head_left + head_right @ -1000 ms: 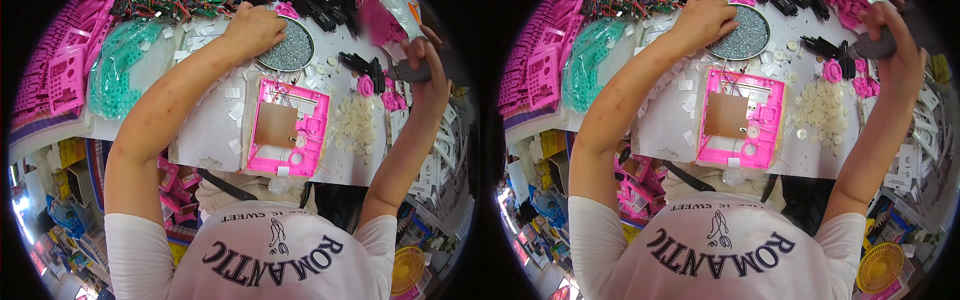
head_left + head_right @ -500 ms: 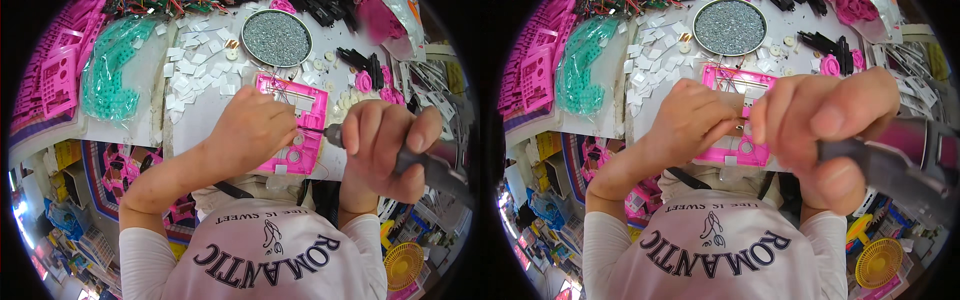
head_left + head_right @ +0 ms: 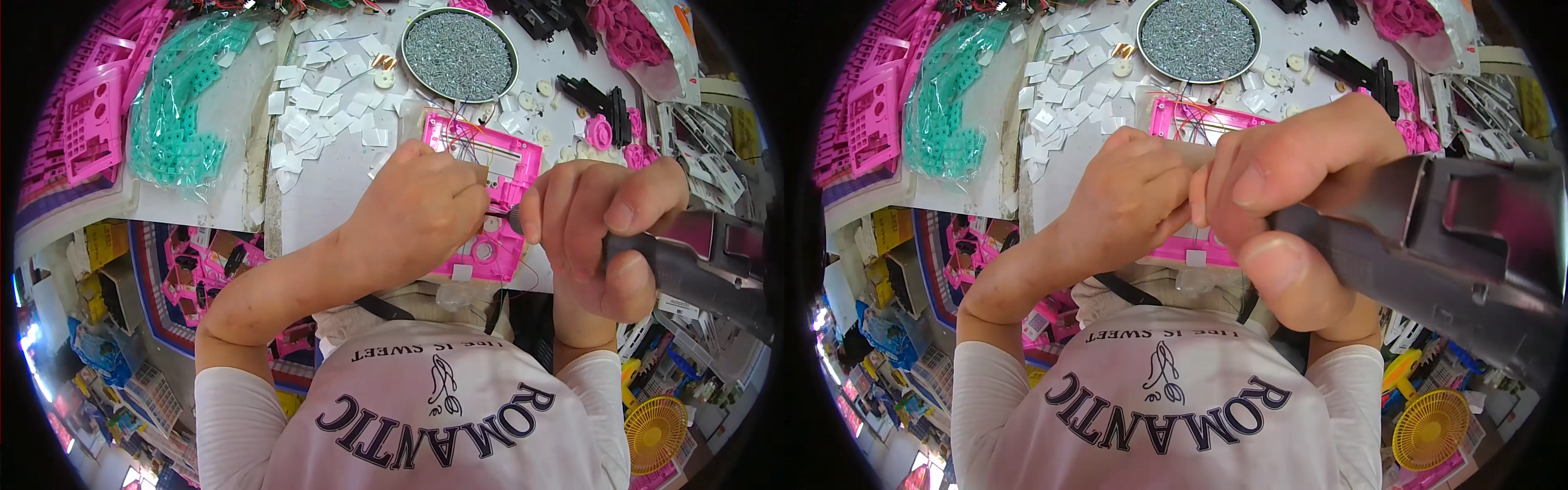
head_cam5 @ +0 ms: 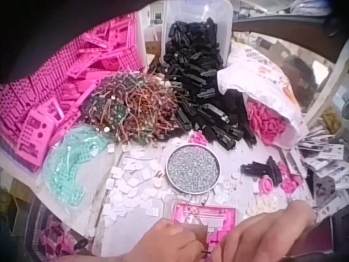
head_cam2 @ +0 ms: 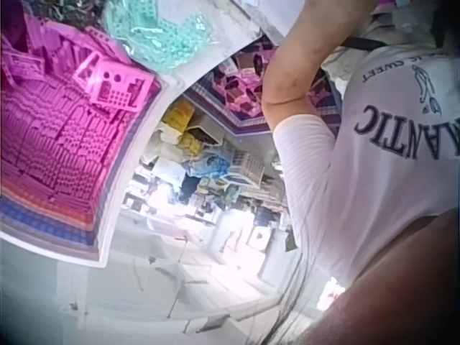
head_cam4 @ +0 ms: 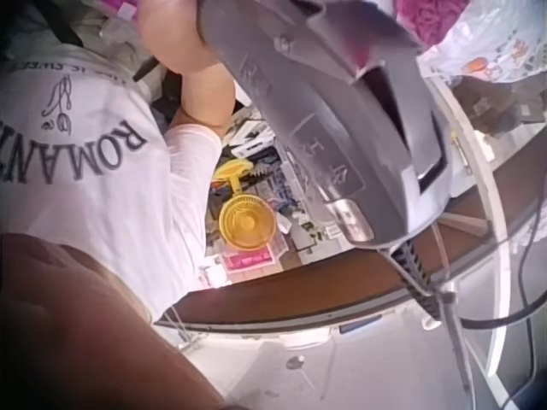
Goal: Assemble a pink plastic toy device by installing electronic components and using a glue gun to secure them.
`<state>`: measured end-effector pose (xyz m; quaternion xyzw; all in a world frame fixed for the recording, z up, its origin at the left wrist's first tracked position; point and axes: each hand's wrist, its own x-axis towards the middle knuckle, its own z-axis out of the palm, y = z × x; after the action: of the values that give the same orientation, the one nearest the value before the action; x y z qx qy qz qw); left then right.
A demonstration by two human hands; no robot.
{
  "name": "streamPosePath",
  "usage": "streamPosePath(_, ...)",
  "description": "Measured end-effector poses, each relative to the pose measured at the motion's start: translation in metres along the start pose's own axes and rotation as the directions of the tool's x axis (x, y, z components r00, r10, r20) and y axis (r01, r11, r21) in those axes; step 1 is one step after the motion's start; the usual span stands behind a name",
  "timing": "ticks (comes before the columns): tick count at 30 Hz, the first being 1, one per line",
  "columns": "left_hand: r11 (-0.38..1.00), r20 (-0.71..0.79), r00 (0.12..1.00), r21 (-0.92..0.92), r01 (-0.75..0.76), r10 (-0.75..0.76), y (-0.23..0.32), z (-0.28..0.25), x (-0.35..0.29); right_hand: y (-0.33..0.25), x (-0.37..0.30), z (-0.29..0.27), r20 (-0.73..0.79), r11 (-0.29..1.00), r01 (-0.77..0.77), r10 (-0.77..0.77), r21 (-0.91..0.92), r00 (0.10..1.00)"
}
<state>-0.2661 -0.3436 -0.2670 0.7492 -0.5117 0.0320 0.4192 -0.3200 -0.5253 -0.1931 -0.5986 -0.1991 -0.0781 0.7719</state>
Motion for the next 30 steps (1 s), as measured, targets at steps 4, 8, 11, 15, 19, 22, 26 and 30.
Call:
streamPosePath(4, 0.973, -0.011, 0.984, -0.15, 0.173, -0.176, 0.001, -0.017, -0.004, 0.012, 0.0, -0.002, -0.039, 1.0, 0.013, -0.014, -0.012, 0.999)
streamPosePath(8, 0.906, 0.066, 0.929, -0.21, 0.368, -0.363, -0.002, -0.025, -0.021, 0.034, -0.003, -0.01, -0.093, 1.0, 0.023, -0.024, -0.016, 0.995)
streamPosePath(11, 0.976, -0.096, 0.976, -0.111, 0.186, -0.197, 0.002, -0.005, -0.031, 0.041, -0.003, -0.011, -0.087, 0.999, 0.024, -0.026, -0.022, 0.996)
streamPosePath(15, 0.99, -0.079, 0.988, 0.032, 0.137, -0.134, 0.003, 0.005, -0.042, 0.048, -0.001, -0.005, -0.096, 0.999, 0.021, -0.026, -0.049, 0.995)
streamPosePath(19, 0.987, -0.115, 0.983, 0.057, 0.153, -0.146, 0.005, 0.011, -0.049, 0.05, 0.0, -0.001, -0.038, 0.992, 0.004, -0.009, -0.125, 0.999)
streamPosePath(22, 0.984, -0.143, 0.976, 0.047, 0.172, -0.163, 0.004, 0.015, -0.053, 0.05, 0.005, -0.005, 0.014, 0.993, 0.006, -0.005, -0.121, 1.0)
streamPosePath(26, 0.98, -0.139, 0.972, 0.035, 0.194, -0.187, 0.005, 0.015, -0.054, 0.055, 0.005, -0.005, -0.073, 0.997, 0.034, -0.039, -0.073, 0.997)
streamPosePath(30, 0.978, -0.116, 0.974, 0.059, 0.2, -0.193, 0.004, 0.015, -0.058, 0.046, 0.006, -0.007, -0.048, 0.997, 0.012, -0.016, -0.082, 0.999)
